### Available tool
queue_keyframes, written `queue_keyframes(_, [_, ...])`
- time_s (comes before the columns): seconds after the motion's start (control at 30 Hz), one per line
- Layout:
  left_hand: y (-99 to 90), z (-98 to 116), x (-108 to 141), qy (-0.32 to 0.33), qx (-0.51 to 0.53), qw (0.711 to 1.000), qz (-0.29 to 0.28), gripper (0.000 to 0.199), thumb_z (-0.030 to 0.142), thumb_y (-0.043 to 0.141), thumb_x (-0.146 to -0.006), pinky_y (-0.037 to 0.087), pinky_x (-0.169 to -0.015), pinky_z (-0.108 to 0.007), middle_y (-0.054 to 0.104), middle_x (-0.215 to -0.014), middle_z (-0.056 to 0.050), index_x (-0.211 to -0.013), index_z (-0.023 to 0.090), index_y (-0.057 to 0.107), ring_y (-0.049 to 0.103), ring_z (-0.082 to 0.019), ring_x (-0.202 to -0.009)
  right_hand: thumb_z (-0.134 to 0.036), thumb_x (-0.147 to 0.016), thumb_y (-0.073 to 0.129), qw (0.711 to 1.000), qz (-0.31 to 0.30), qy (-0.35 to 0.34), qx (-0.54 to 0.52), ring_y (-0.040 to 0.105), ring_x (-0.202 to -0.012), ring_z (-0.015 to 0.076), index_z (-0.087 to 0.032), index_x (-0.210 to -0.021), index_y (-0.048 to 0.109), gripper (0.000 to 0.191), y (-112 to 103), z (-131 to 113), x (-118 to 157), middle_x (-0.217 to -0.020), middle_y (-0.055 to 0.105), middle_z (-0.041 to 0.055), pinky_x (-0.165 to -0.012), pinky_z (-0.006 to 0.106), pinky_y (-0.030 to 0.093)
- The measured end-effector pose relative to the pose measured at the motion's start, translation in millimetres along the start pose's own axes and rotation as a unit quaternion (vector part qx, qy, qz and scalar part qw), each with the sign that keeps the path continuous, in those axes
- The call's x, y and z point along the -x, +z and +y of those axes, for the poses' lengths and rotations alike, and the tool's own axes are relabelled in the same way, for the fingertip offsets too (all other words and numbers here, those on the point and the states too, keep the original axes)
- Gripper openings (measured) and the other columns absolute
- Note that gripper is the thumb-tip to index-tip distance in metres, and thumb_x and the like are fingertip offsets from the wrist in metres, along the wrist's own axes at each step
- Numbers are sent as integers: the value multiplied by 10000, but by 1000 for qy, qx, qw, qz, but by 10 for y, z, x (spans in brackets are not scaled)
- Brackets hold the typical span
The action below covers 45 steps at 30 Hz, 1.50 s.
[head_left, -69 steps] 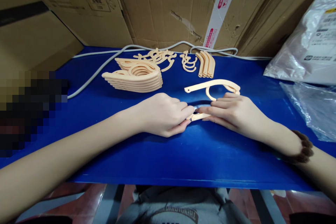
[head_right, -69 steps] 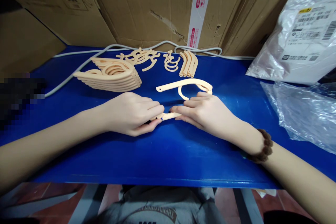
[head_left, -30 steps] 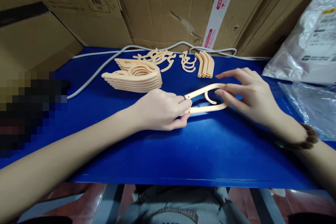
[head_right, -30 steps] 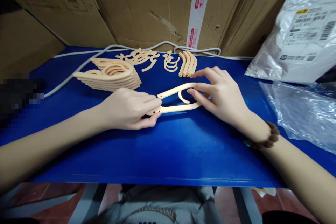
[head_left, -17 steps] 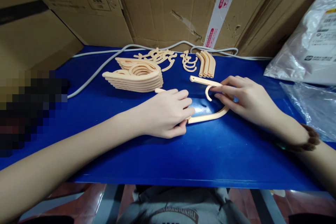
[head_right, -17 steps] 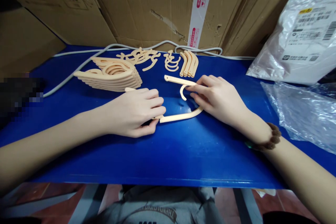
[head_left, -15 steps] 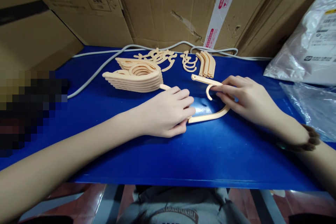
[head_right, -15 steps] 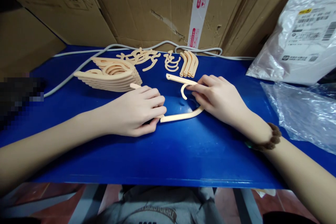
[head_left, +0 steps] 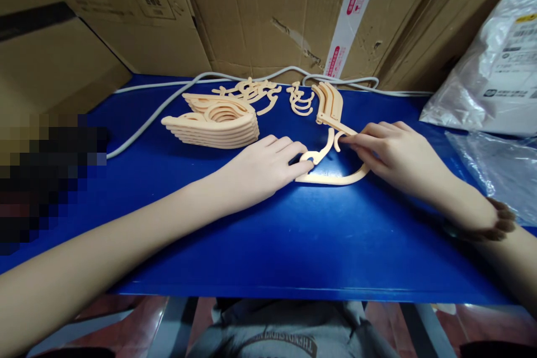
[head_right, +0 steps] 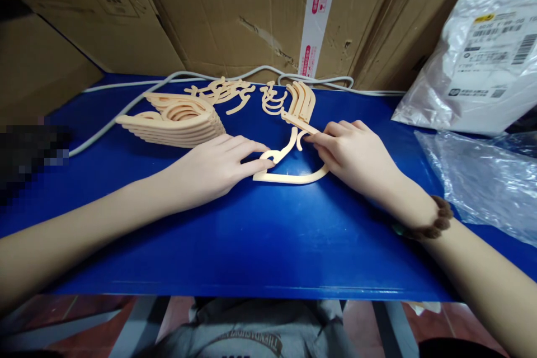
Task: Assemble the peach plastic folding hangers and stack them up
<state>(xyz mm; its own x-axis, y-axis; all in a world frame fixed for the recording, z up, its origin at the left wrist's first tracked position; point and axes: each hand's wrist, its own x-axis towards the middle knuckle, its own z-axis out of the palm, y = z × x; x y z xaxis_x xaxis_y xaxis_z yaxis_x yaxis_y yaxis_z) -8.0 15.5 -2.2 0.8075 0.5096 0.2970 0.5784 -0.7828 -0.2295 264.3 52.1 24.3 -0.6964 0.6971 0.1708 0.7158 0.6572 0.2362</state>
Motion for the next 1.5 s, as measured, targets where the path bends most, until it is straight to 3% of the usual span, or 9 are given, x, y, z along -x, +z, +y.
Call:
queue_keyframes(0.1, [-15, 12, -2, -10, 27, 999, -15, 314, 83, 438, -945, 456, -778, -356, 629, -1189, -97, -1200, 156, 606, 595, -244, -1000, -282, -981, 395, 1000, -3, 14, 4, 577, -765, 226, -192, -1179, 671, 351, -9, -13, 2, -868, 652, 73, -690, 349, 344])
queue_keyframes(0.37, [-56, 38, -6, -45, 67, 996, 26, 342, 279, 377, -1011, 441, -738, -365, 677, -1027, -78, -989, 152, 694, 619, -235, -894, -318, -978, 408, 999, -11, 43, -11, 614, -801, 242, -199, -1177, 675, 354, 7, -25, -3, -865, 679, 70, -704, 363, 353])
queue_keyframes(0.63, [-41, 36, -25, -44, 31, 996, 65, 328, 202, 388, -987, 428, -687, -348, 704, -903, -77, -852, 110, 672, 627, -211, -832, -337, -984, 420, 998, 5, 39, -38, 625, -808, 230, -195, -1157, 677, 341, 28, -73, -2, -872, 706, 80, -712, 348, 361])
queue_keyframes(0.87, [-70, 29, -25, -49, 58, 996, 38, 310, 183, 377, -957, 445, -688, -340, 698, -884, -70, -797, 127, 636, 623, -201, -806, -357, -986, 437, 998, 0, 45, -45, 616, -780, 214, -194, -1162, 682, 343, 37, -94, -5, -872, 698, 73, -734, 342, 376])
queue_keyframes(1.03, [-74, 27, -18, -44, 91, 994, 30, 275, 220, 403, -950, 463, -714, -330, 698, -928, -63, -843, 138, 643, 625, -206, -845, -344, -982, 436, 998, 1, 43, -46, 631, -799, 217, -197, -1160, 676, 333, 53, -86, 1, -889, 704, 73, -739, 346, 389])
queue_keyframes(1.23, [-56, 27, -8, -42, 111, 993, 23, 269, 389, 528, -946, 476, -723, -316, 689, -1050, -65, -934, 141, 630, 622, -216, -943, -339, -988, 416, 997, -10, 35, -62, 648, -861, 219, -197, -1193, 651, 343, 53, -92, -4, -935, 702, 77, -757, 347, 387])
queue_keyframes(1.5, [-29, 4, -7, -28, 72, 997, 15, 246, 356, 497, -979, 473, -724, -310, 661, -1144, -72, -992, 161, 647, 615, -221, -987, -302, -984, 413, 998, -9, 2, -63, 635, -809, 218, -187, -1175, 655, 329, 22, -154, -15, -858, 680, 70, -727, 347, 363])
